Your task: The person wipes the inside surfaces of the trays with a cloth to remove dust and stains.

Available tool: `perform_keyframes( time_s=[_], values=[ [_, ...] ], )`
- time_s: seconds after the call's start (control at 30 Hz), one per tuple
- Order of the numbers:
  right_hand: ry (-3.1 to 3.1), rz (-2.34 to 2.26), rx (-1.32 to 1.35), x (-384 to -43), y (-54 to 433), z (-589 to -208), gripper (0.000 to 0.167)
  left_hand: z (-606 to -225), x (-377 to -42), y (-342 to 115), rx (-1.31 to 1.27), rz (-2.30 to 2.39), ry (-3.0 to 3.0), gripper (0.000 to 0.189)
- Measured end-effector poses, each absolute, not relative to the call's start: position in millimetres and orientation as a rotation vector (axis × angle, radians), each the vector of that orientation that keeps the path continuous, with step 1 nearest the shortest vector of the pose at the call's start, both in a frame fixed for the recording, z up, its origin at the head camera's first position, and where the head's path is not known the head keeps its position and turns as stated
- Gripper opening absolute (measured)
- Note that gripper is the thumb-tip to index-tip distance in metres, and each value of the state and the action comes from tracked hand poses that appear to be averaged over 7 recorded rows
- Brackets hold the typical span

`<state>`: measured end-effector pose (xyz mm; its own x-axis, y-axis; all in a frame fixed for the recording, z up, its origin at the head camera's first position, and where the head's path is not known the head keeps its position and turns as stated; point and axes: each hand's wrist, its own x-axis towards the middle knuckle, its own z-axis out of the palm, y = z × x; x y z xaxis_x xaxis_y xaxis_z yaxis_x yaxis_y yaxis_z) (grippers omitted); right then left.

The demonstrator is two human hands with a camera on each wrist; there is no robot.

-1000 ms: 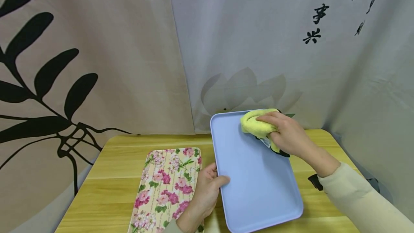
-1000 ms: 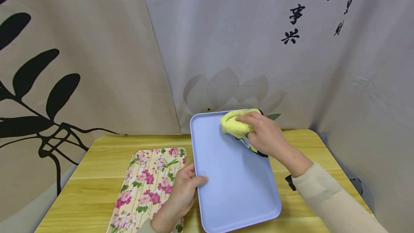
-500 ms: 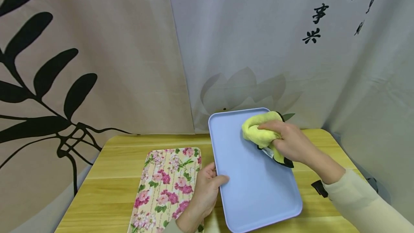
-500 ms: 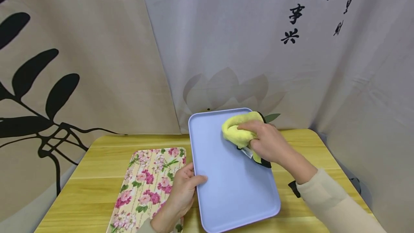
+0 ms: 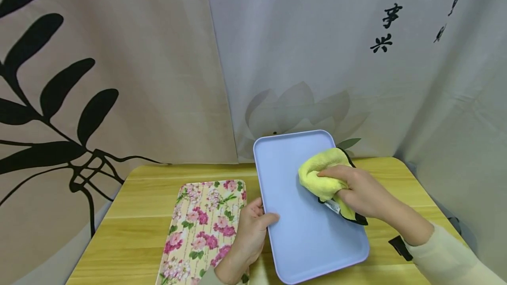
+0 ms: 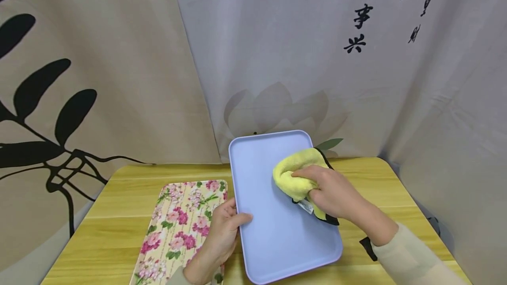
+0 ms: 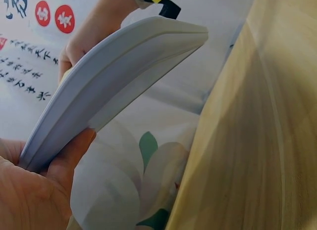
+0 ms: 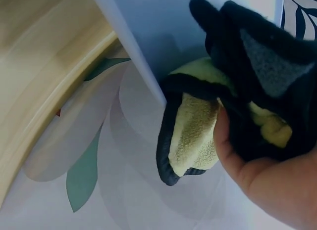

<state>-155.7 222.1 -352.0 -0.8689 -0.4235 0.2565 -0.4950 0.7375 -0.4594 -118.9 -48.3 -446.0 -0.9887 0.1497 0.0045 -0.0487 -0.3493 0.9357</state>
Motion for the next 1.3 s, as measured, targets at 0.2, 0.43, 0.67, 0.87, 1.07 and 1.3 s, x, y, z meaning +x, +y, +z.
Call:
perform_keyframes(
  time_s=[0.2, 0.43, 0.67, 0.87, 1.07, 1.3],
  values=[
    [-2.818, 0.802, 0.755, -145.9, 226.2, -358.4, 0.053, -446.3, -119.4, -47.8, 0.126, 2.483, 1.722, 0.049],
    [-2.841, 0.816, 0.774, -134.0, 230.8, -362.1, 0.057, -446.3, -119.2, -47.6, 0.119, 2.489, 1.720, 0.050],
    [-2.854, 0.790, 0.824, -123.9, 234.8, -368.2, 0.059, -445.8, -120.4, -48.6, 0.121, 2.482, 1.740, 0.049],
    [-2.879, 0.779, 0.881, -116.6, 238.7, -374.1, 0.060, -446.1, -120.8, -49.4, 0.123, 2.482, 1.749, 0.047],
    [-2.876, 0.753, 0.942, -108.6, 244.2, -379.9, 0.062, -446.6, -121.3, -49.1, 0.116, 2.482, 1.749, 0.046],
    [-2.933, 0.746, 0.942, -100.0, 250.0, -381.8, 0.068, -447.3, -122.8, -49.0, 0.111, 2.487, 1.747, 0.048]
  ],
)
